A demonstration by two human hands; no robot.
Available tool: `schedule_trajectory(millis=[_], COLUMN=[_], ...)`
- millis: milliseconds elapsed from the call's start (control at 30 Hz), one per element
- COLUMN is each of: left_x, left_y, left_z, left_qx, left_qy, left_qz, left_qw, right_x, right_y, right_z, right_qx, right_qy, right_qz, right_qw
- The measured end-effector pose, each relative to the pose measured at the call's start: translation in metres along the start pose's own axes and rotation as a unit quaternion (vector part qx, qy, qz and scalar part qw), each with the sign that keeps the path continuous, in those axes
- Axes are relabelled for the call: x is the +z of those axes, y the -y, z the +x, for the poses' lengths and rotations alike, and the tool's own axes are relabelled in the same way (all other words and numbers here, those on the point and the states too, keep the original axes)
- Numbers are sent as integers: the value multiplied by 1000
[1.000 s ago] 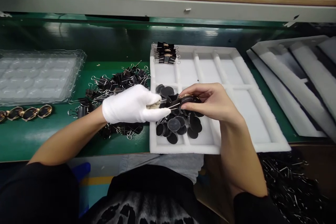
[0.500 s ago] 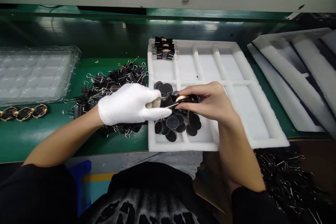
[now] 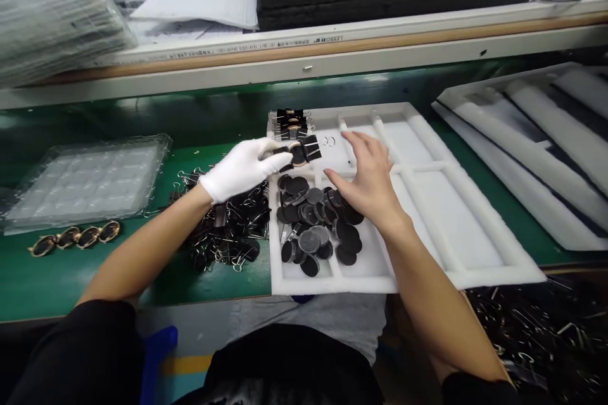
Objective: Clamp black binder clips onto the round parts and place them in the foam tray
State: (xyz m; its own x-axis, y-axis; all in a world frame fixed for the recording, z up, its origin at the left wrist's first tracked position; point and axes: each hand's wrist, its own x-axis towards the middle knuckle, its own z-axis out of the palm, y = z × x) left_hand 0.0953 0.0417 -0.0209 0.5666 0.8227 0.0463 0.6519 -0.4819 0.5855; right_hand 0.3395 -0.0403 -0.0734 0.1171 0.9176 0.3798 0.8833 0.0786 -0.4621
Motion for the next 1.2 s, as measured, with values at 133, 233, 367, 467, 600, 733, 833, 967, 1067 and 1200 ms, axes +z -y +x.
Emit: schedule_trajectory(millis=[133, 233, 367, 467, 600, 733, 833, 967, 1067, 1200], left_x=[-3, 2, 15, 23, 29, 31, 24, -4, -33, -62], left_y=[21, 28, 31, 30, 25, 20, 20, 23, 26, 37], left_z=[51, 78, 95, 97, 95, 92, 88, 64, 23, -54], left_qx=[3, 14, 17, 8, -13, -35, -43, -20, -4, -10], left_qy=[-18, 21, 39, 28, 20, 10, -1, -15, -31, -93], left_qz=[176, 322, 383, 410, 433, 440, 438, 408, 362, 283], left_qw=[984, 946, 923, 912, 901, 897, 898, 912, 932, 955], right_x=[14, 18, 14, 9, 5, 2, -4, -14, -18, -15], right_y=[-11, -8, -1, 0, 0, -1, -7, -17, -21, -24], right_z=[2, 1, 1, 0, -2, -3, -3, -2, -3, -7], right_qx=[19, 15, 0, -19, -36, -38, -45, -47, -53, -78], right_qy=[110, 155, 157, 177, 204, 220, 270, 345, 335, 302], right_qz=[-33, -35, -20, 5, 33, 8, 14, 31, 32, 43], right_qw=[993, 987, 987, 984, 978, 975, 962, 937, 940, 949])
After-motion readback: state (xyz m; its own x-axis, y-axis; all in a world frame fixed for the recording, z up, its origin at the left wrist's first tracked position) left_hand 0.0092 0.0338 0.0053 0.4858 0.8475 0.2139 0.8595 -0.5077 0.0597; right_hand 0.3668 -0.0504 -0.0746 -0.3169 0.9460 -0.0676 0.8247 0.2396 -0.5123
